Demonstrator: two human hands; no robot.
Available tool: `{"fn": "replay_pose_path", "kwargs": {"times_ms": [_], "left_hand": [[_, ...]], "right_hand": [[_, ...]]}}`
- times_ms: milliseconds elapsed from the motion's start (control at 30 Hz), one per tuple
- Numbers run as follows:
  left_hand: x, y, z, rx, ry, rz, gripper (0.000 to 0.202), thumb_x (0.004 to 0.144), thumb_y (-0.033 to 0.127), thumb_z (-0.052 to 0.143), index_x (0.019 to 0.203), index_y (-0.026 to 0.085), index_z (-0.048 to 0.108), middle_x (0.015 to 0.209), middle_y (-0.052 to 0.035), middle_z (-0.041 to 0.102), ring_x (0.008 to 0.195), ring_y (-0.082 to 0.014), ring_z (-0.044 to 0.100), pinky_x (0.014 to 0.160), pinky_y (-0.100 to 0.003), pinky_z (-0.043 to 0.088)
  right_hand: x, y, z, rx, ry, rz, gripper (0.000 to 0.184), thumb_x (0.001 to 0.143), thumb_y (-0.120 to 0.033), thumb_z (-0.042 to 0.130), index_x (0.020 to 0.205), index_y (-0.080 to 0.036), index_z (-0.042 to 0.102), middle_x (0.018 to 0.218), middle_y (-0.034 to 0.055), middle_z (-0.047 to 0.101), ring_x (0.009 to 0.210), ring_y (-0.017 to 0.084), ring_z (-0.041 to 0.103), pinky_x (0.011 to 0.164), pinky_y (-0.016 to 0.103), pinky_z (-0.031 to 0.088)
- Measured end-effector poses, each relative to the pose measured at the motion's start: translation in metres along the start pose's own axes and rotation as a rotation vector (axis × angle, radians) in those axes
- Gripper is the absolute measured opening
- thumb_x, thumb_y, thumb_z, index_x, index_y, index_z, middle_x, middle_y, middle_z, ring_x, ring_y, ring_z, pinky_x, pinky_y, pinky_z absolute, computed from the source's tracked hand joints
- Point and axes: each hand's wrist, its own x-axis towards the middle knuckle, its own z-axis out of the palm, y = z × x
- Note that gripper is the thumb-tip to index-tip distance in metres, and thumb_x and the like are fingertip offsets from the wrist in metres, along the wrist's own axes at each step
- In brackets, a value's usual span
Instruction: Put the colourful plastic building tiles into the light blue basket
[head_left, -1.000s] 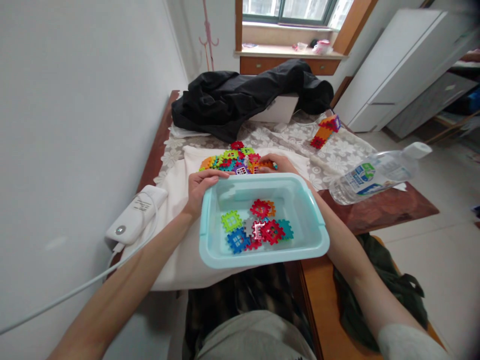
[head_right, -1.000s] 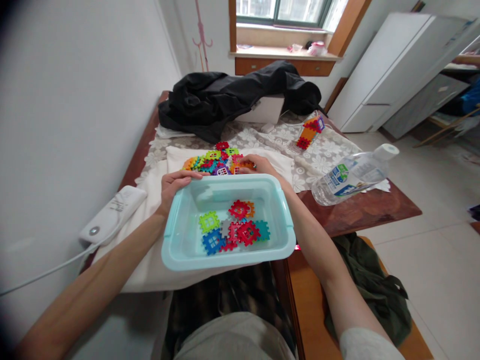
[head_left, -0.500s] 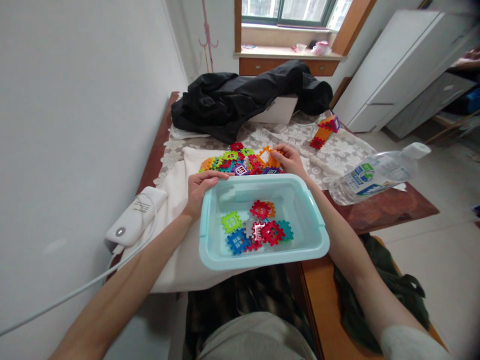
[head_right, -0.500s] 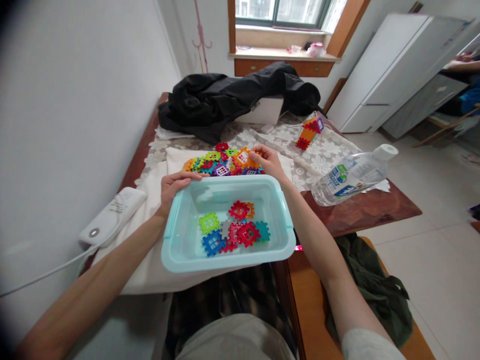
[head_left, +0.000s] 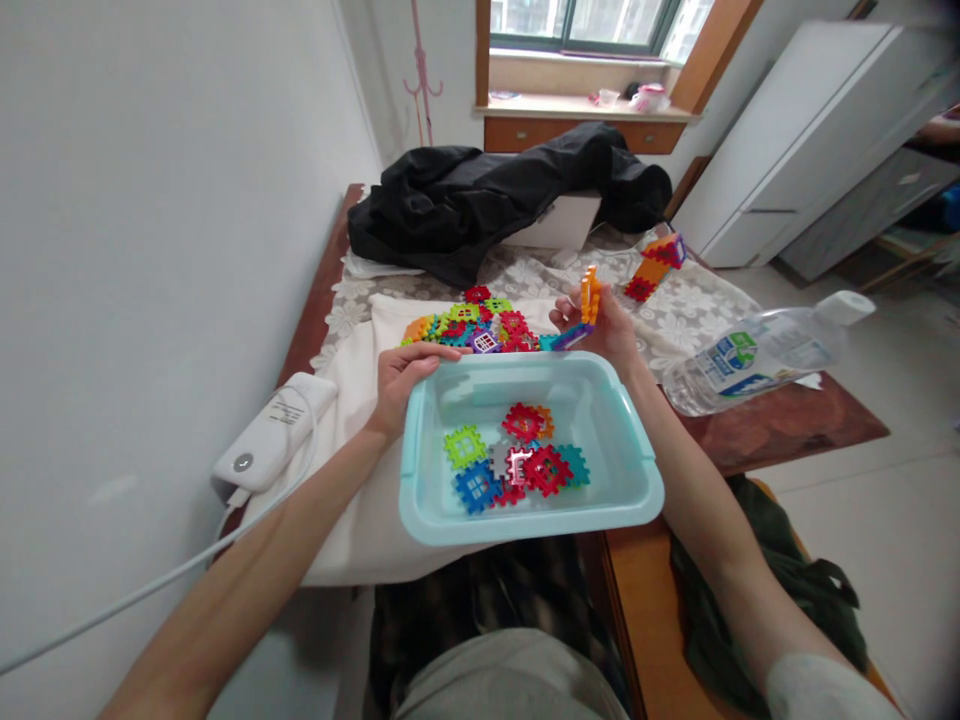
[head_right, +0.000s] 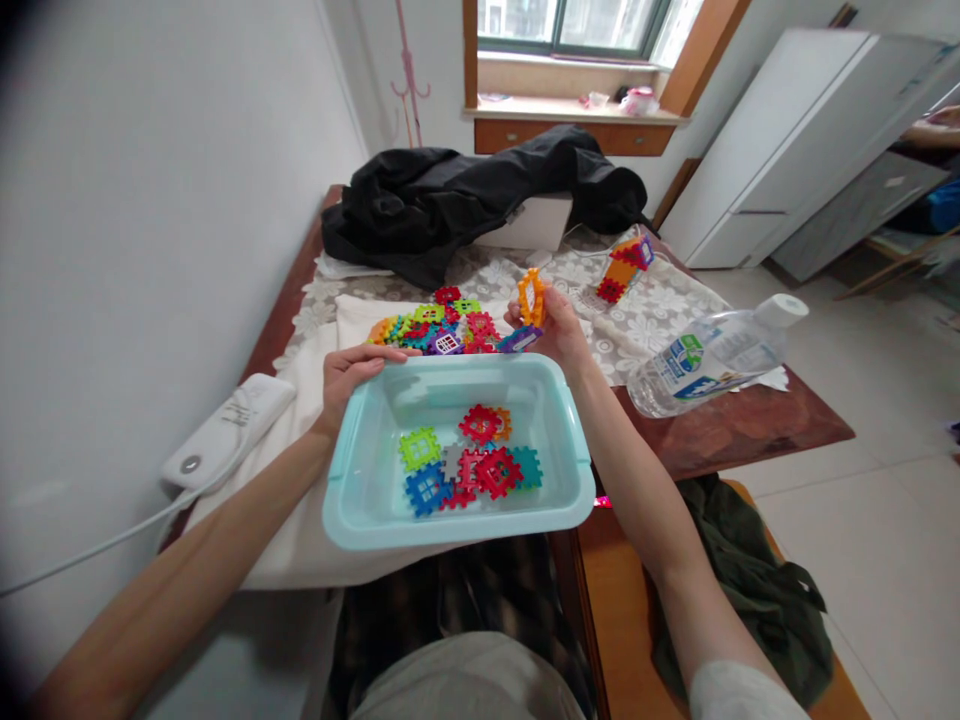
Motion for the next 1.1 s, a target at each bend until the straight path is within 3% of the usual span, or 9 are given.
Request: {"fn": "replay_pose_path", "kwargs": {"times_ms": [133, 267, 367, 467, 567, 700, 800, 867, 1100], "left_hand": [[-0.001, 0.003, 0.002, 0.000, -0.002, 0.000, 0.020, 0.078, 0.038, 0.084, 0.083, 0.020, 0.091, 0.097, -0.0138, 0.088, 0.101, -0.0359, 0.084, 0.094, -0.042, 0.066], [0.000, 0.004, 0.002, 0.015, -0.021, 0.012, 0.020, 0.080, 0.036, 0.082, 0.085, 0.021, 0.092, 0.098, -0.0125, 0.089, 0.100, -0.0348, 0.084, 0.096, -0.042, 0.065], [0.001, 0.003, 0.001, 0.035, -0.009, 0.015, 0.021, 0.080, 0.037, 0.081, 0.086, 0.020, 0.093, 0.099, -0.0126, 0.089, 0.101, -0.0357, 0.084, 0.096, -0.043, 0.065], [0.001, 0.003, 0.001, 0.036, 0.009, 0.002, 0.022, 0.078, 0.038, 0.082, 0.084, 0.019, 0.092, 0.098, -0.0136, 0.088, 0.101, -0.0367, 0.084, 0.096, -0.043, 0.065], [0.000, 0.003, 0.001, 0.031, 0.019, -0.008, 0.022, 0.078, 0.038, 0.083, 0.083, 0.019, 0.091, 0.097, -0.0138, 0.088, 0.101, -0.0367, 0.084, 0.094, -0.042, 0.065], [0.000, 0.003, 0.000, 0.030, 0.024, -0.014, 0.021, 0.078, 0.038, 0.083, 0.082, 0.019, 0.091, 0.096, -0.0139, 0.088, 0.103, -0.0371, 0.084, 0.095, -0.042, 0.065], [0.001, 0.002, 0.001, 0.023, 0.020, -0.006, 0.020, 0.078, 0.036, 0.083, 0.083, 0.019, 0.092, 0.096, -0.0132, 0.088, 0.100, -0.0357, 0.084, 0.093, -0.040, 0.065], [0.001, 0.002, 0.001, 0.022, 0.007, 0.007, 0.020, 0.079, 0.036, 0.081, 0.084, 0.020, 0.092, 0.098, -0.0123, 0.089, 0.099, -0.0349, 0.084, 0.092, -0.041, 0.065], [-0.001, -0.001, -0.001, 0.007, 0.011, -0.005, 0.021, 0.080, 0.037, 0.083, 0.085, 0.019, 0.092, 0.099, -0.0143, 0.088, 0.103, -0.0356, 0.084, 0.097, -0.041, 0.065]], "right_hand": [[-0.006, -0.010, 0.005, -0.028, -0.260, 0.026, 0.069, 0.070, -0.081, 0.095, 0.083, -0.026, 0.055, 0.080, 0.0009, 0.061, 0.084, 0.023, 0.070, 0.088, 0.046, 0.065], [-0.013, -0.021, 0.012, -0.083, -0.598, 0.072, 0.063, 0.074, -0.082, 0.093, 0.081, -0.023, 0.069, 0.110, 0.0107, 0.078, 0.115, 0.032, 0.077, 0.112, 0.055, 0.062], [-0.015, -0.021, 0.018, -0.047, -0.508, 0.134, 0.080, 0.073, -0.101, 0.077, 0.091, -0.024, 0.074, 0.119, 0.0130, 0.080, 0.123, 0.036, 0.077, 0.112, 0.057, 0.063], [-0.010, -0.008, 0.016, -0.116, -0.341, 0.138, 0.089, 0.087, -0.108, 0.050, 0.103, -0.024, 0.077, 0.117, 0.0123, 0.082, 0.119, 0.032, 0.079, 0.112, 0.055, 0.064], [0.001, 0.015, 0.005, -0.455, -0.247, 0.004, 0.075, 0.101, -0.092, 0.052, 0.119, -0.026, 0.082, 0.129, 0.0109, 0.083, 0.129, 0.031, 0.076, 0.124, 0.053, 0.057], [0.012, 0.048, -0.011, -0.903, -0.414, -0.137, 0.062, 0.096, -0.060, 0.081, 0.148, -0.027, 0.078, 0.162, 0.0118, 0.069, 0.155, 0.037, 0.061, 0.137, 0.056, 0.043], [0.017, 0.061, -0.016, -0.995, -0.551, -0.184, 0.055, 0.088, -0.042, 0.087, 0.140, -0.024, 0.082, 0.151, 0.0135, 0.076, 0.144, 0.038, 0.069, 0.129, 0.055, 0.051], [0.018, 0.062, -0.016, -1.024, -0.565, -0.198, 0.047, 0.085, -0.041, 0.088, 0.129, -0.025, 0.085, 0.135, 0.0117, 0.082, 0.129, 0.037, 0.075, 0.120, 0.052, 0.057], [0.012, 0.054, -0.010, -0.875, -0.311, -0.168, 0.028, 0.095, -0.047, 0.078, 0.112, -0.024, 0.081, 0.116, 0.0078, 0.083, 0.109, 0.030, 0.076, 0.105, 0.046, 0.060]]}}
